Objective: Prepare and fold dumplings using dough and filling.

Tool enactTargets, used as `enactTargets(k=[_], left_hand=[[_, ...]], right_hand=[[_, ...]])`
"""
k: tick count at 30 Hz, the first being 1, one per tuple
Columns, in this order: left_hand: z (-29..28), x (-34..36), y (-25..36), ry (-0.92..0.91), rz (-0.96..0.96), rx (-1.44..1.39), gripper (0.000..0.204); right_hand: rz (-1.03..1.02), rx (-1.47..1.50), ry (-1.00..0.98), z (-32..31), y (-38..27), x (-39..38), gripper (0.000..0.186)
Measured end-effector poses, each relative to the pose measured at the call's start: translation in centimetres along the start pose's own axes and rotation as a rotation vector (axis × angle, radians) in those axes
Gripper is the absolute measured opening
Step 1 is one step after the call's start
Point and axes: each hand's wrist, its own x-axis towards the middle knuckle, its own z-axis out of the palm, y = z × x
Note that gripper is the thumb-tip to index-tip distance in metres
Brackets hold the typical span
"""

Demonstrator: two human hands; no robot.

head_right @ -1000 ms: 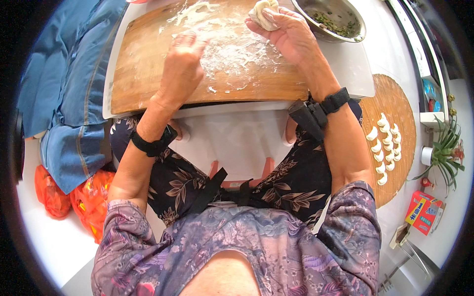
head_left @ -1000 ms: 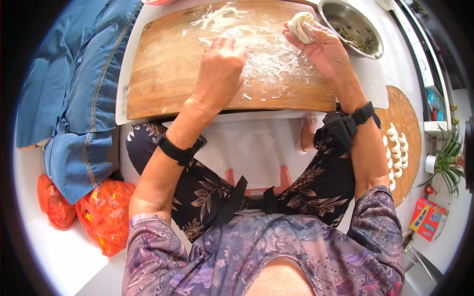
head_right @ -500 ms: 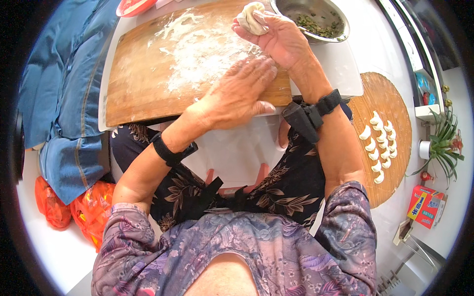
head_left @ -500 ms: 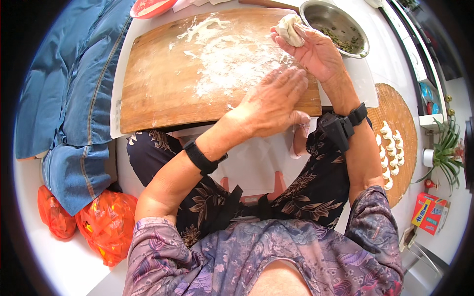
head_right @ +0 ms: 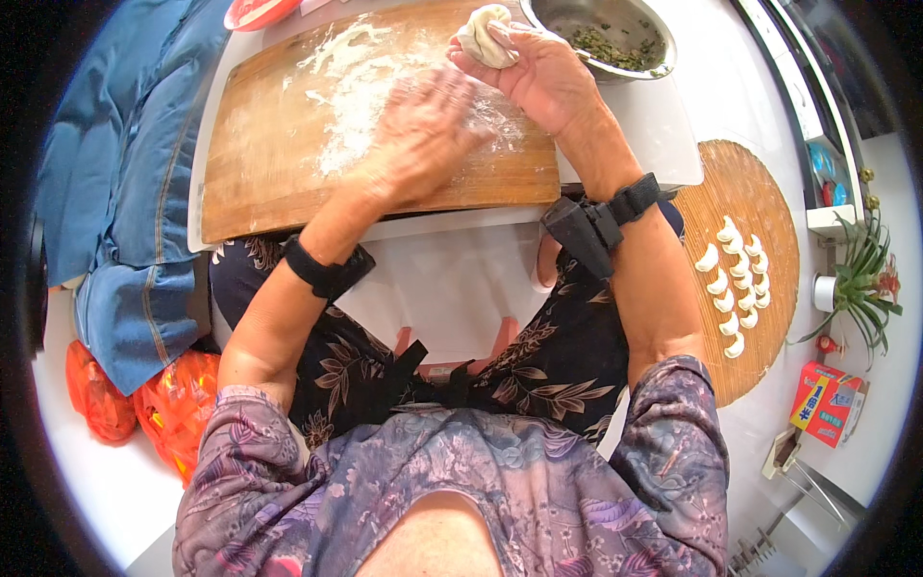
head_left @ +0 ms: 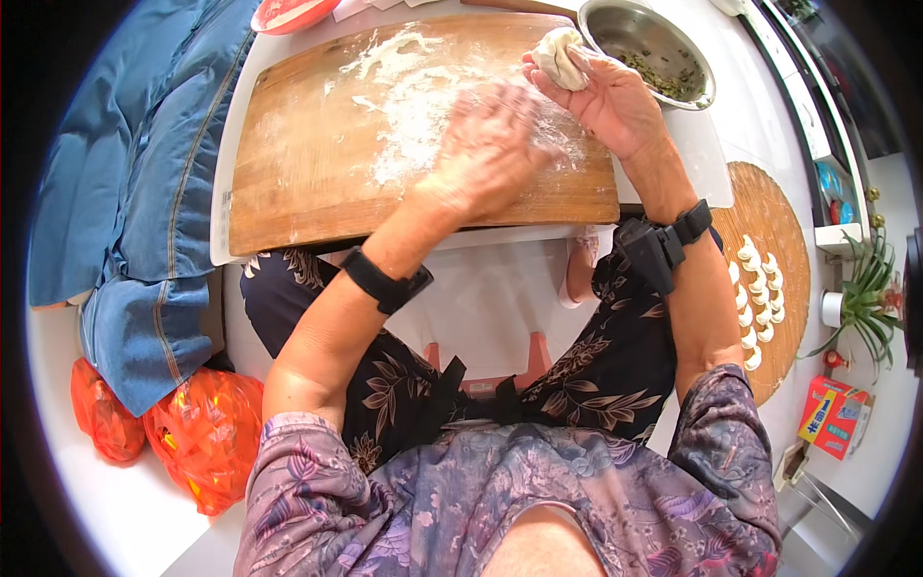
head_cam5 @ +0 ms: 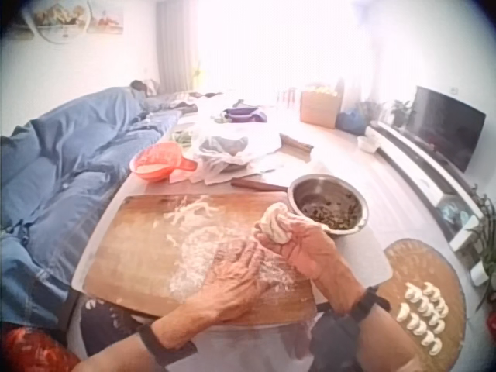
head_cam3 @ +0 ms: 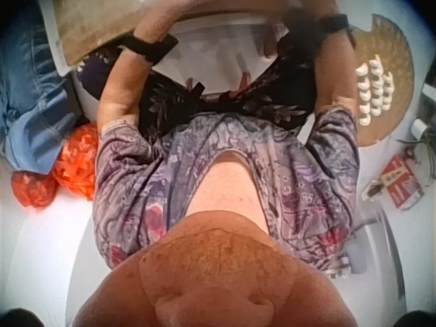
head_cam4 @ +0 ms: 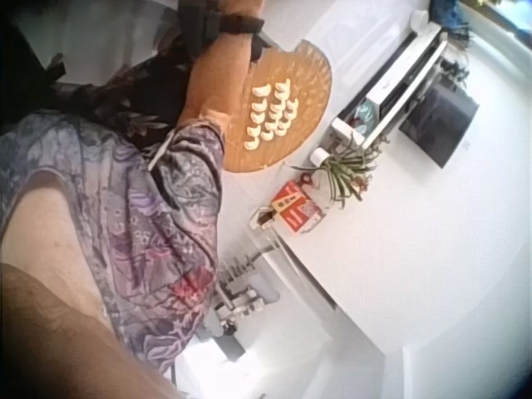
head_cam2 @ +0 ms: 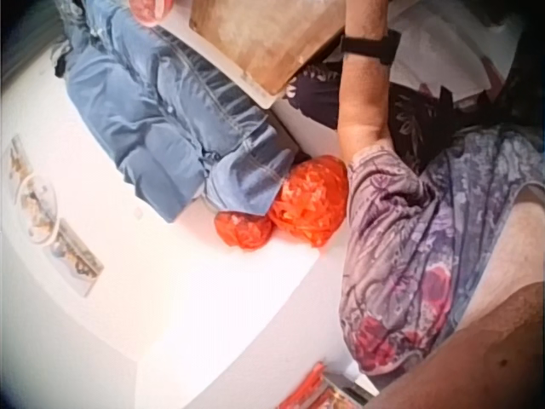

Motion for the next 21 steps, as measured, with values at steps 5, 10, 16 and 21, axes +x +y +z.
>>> enactTargets(k=[5, 10, 16, 21], left_hand=[[-1.4, 0.0, -0.2, -0.032, -0.120, 0.214, 0.068], [0.0, -1.2, 0.3, -0.026, 0.024, 0.006, 0.062], [-1.0, -1.0, -1.0, 0.218, -0.066, 0.237, 0.057], [-0.4, -1.6, -1.1, 0.122, 0.057, 0.195, 0.059]], right_hand=[[0.027, 0.000, -0.013, -1.2, -0.1, -0.1, 0.041], [0.040, -0.007, 0.004, -1.4, 0.3, 0.0, 0.041], [0.068, 0.004, -0.018, -2.7, 0.1, -0.9, 0.042], [0.112, 0.059, 0.009, -2.7, 0.7, -1.0, 0.042]])
